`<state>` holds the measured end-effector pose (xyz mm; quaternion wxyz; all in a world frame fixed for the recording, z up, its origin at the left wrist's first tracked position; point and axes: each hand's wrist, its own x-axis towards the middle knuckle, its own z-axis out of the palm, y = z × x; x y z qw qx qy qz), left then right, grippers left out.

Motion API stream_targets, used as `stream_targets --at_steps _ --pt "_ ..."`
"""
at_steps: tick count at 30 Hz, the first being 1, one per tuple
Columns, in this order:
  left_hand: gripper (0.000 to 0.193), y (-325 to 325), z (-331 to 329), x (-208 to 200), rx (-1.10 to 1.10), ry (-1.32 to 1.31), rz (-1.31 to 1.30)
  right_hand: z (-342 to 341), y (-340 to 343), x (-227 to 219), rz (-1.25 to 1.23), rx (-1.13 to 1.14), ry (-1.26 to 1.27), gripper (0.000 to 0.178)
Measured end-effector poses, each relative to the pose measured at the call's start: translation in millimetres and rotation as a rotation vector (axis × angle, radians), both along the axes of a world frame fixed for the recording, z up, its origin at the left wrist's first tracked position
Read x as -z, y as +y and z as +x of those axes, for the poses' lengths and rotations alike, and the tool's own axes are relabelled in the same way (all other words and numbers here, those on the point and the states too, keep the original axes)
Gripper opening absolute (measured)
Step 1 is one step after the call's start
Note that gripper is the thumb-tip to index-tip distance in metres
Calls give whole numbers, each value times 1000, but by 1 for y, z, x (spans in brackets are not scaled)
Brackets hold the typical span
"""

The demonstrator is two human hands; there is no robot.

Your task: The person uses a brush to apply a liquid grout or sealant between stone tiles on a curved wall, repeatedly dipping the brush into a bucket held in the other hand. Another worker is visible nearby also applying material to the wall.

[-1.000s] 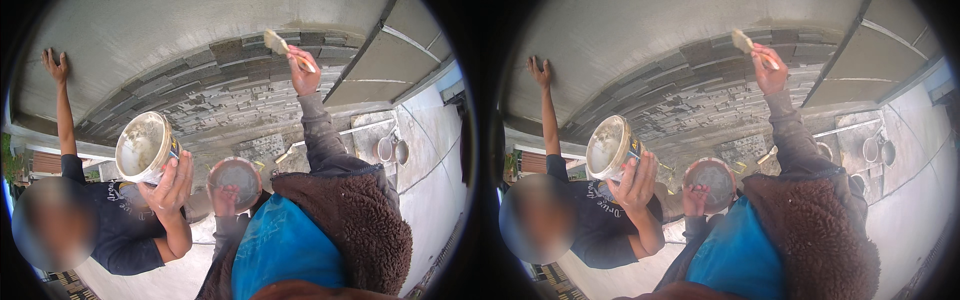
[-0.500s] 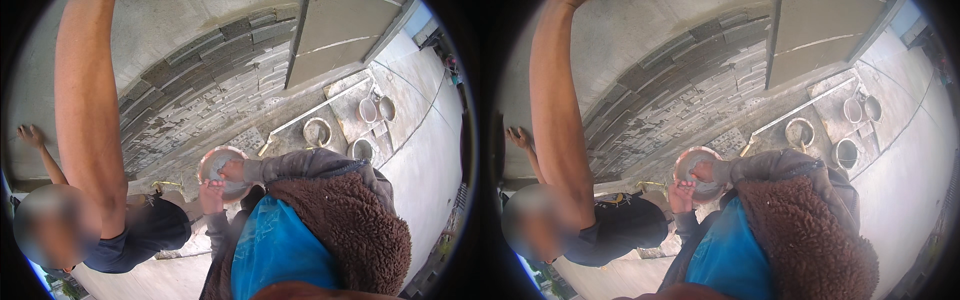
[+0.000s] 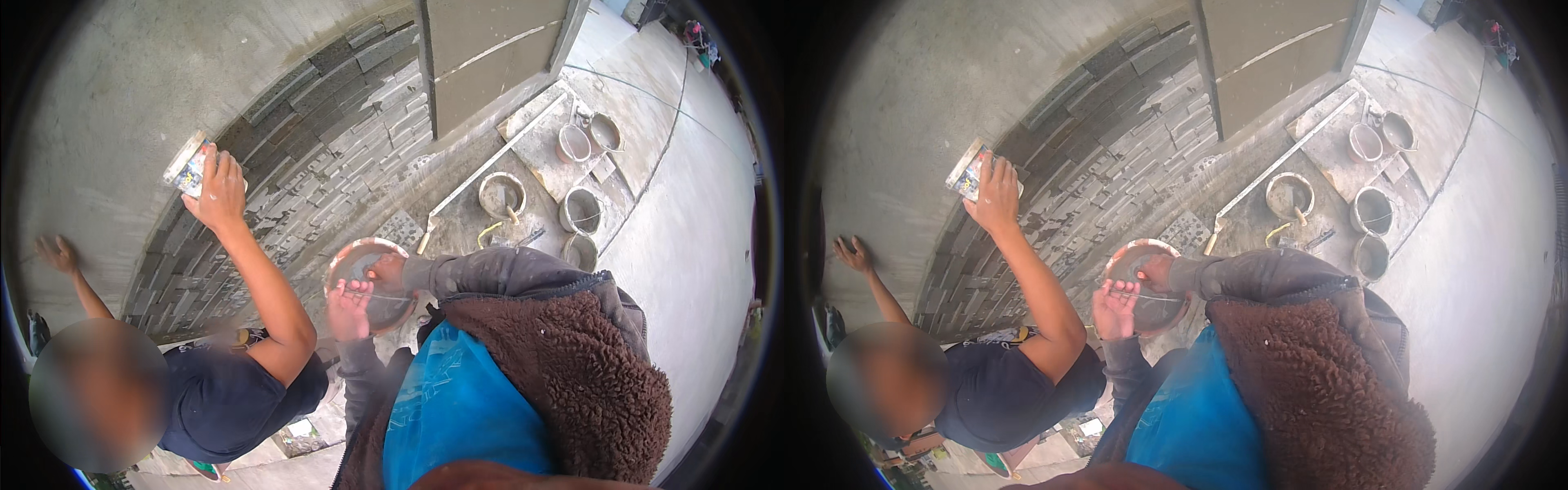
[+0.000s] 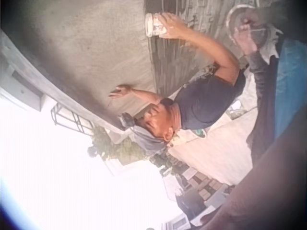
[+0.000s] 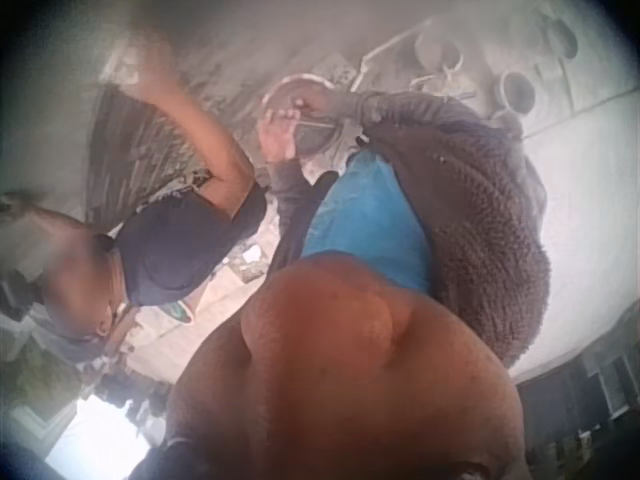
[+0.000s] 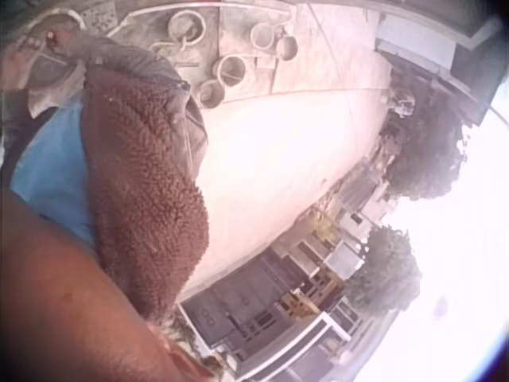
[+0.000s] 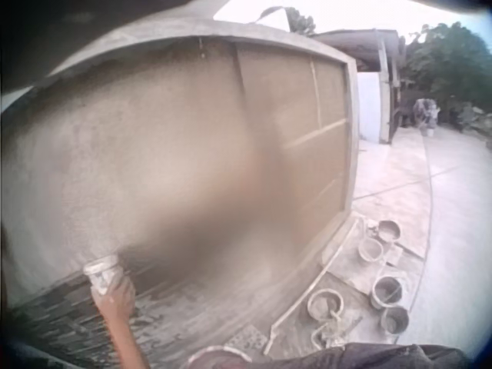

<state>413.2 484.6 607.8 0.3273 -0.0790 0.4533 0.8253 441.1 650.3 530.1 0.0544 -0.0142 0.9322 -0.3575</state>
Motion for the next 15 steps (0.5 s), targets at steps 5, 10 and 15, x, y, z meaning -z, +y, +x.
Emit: stream_targets --at_steps 5,10,15 --pt "18 -7 4 25 3 -47 -6 37 5 -10 -270 141 65 17" --pt "17 -2 14 28 -33 -83 -81 49 19 -4 -316 164 61 19" --pt "17 16 15 26 -75 -101 -120 44 29 4 -362 157 218 23"
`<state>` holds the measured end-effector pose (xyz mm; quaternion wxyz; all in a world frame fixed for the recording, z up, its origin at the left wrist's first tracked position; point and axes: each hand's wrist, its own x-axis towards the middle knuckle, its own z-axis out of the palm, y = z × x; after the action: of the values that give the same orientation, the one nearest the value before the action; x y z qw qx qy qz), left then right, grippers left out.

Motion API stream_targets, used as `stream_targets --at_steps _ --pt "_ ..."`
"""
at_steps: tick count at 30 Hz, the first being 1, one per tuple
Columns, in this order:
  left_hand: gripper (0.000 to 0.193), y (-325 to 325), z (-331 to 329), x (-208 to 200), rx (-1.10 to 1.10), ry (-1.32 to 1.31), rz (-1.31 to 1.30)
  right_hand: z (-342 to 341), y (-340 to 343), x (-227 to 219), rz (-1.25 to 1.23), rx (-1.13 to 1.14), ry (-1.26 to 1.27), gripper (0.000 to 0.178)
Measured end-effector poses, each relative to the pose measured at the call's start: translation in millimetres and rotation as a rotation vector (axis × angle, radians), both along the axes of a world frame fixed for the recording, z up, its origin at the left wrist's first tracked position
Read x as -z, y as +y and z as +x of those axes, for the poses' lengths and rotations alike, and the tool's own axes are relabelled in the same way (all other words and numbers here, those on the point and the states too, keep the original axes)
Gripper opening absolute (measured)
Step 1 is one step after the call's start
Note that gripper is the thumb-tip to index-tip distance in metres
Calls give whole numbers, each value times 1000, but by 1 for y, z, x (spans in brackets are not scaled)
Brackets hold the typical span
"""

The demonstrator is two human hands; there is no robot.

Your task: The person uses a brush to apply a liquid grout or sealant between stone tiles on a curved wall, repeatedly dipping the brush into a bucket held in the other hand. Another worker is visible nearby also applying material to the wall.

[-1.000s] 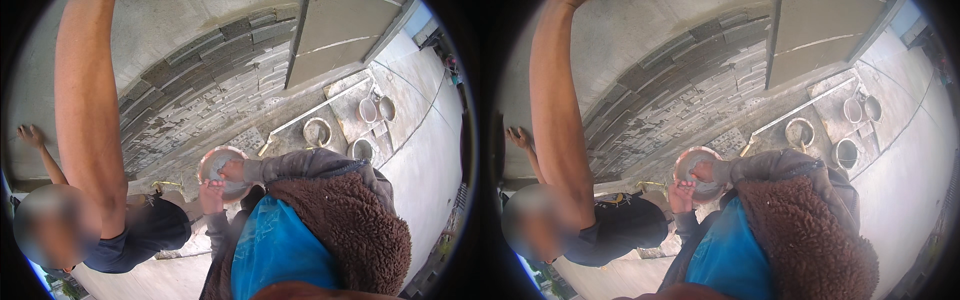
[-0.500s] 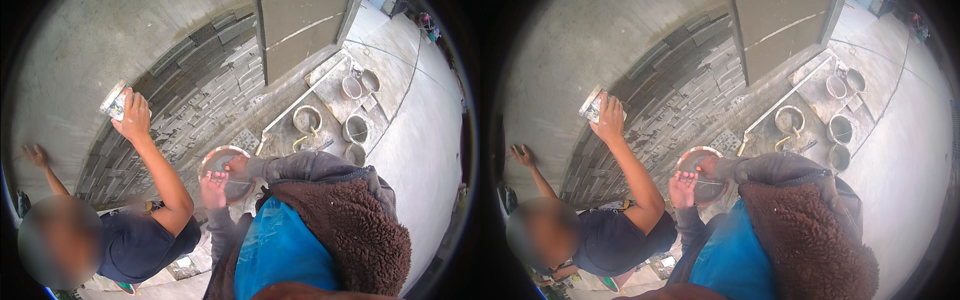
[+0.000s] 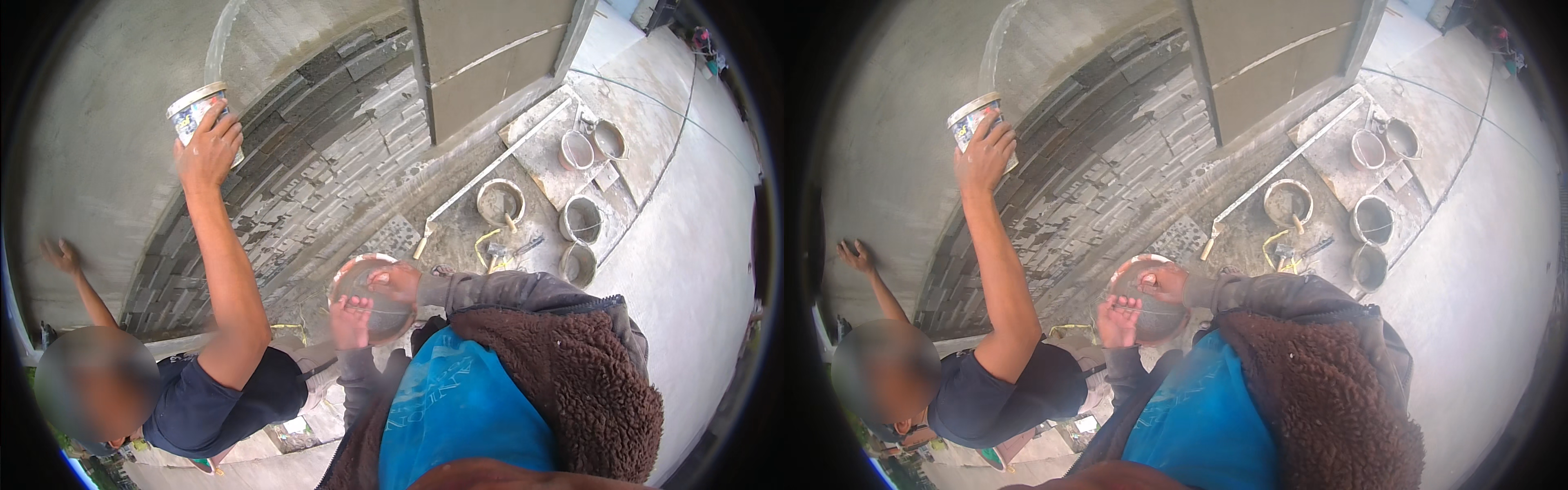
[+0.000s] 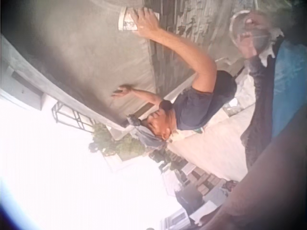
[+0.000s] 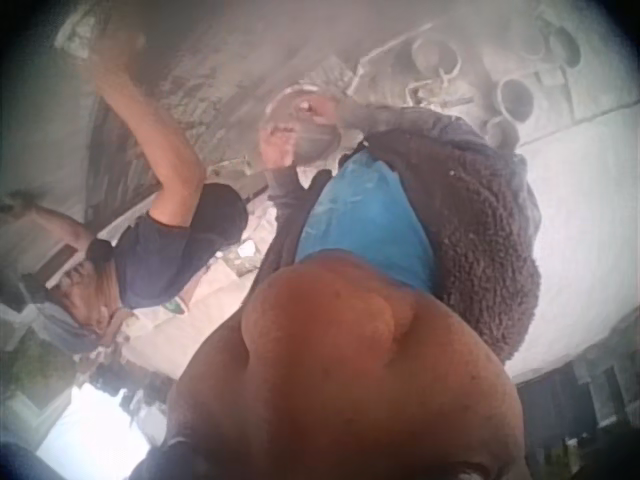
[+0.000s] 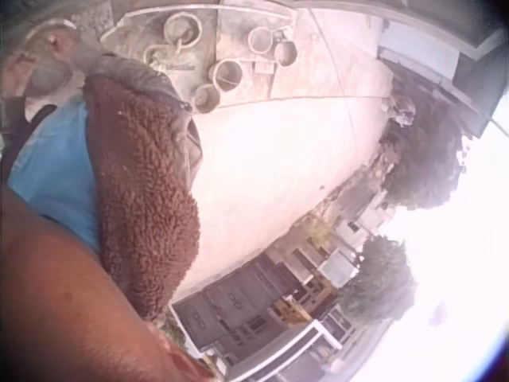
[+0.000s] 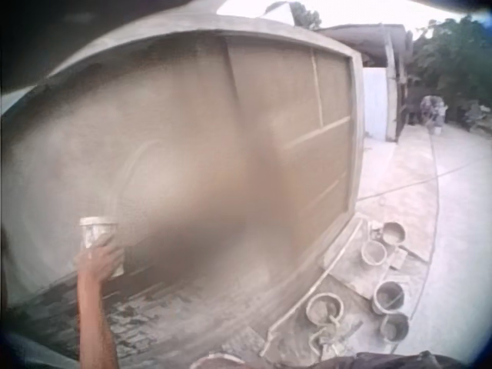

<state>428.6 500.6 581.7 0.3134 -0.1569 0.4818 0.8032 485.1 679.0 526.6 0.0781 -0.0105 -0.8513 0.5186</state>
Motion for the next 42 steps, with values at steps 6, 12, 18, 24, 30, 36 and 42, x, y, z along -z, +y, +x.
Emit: stream_targets --at_steps 6,12,18,24,30,36,42 --pt "18 19 5 -10 -61 -20 2 -17 25 -8 -3 -217 -104 14" --pt "19 42 7 -6 -128 -12 67 -26 44 -8 178 -312 -124 17" --pt "18 62 2 -14 -168 21 64 -39 53 -3 242 -407 -154 12" --pt "18 52 5 -9 -248 5 37 -35 62 -17 -16 -285 18 18" --pt "18 46 3 -2 -319 -18 35 -46 52 -8 -61 -253 136 18" --pt "17 33 6 -1 -375 -32 11 -52 39 2 -56 -362 94 15" --pt "17 26 10 2 -388 -41 4 -64 25 43 114 -519 -38 16"
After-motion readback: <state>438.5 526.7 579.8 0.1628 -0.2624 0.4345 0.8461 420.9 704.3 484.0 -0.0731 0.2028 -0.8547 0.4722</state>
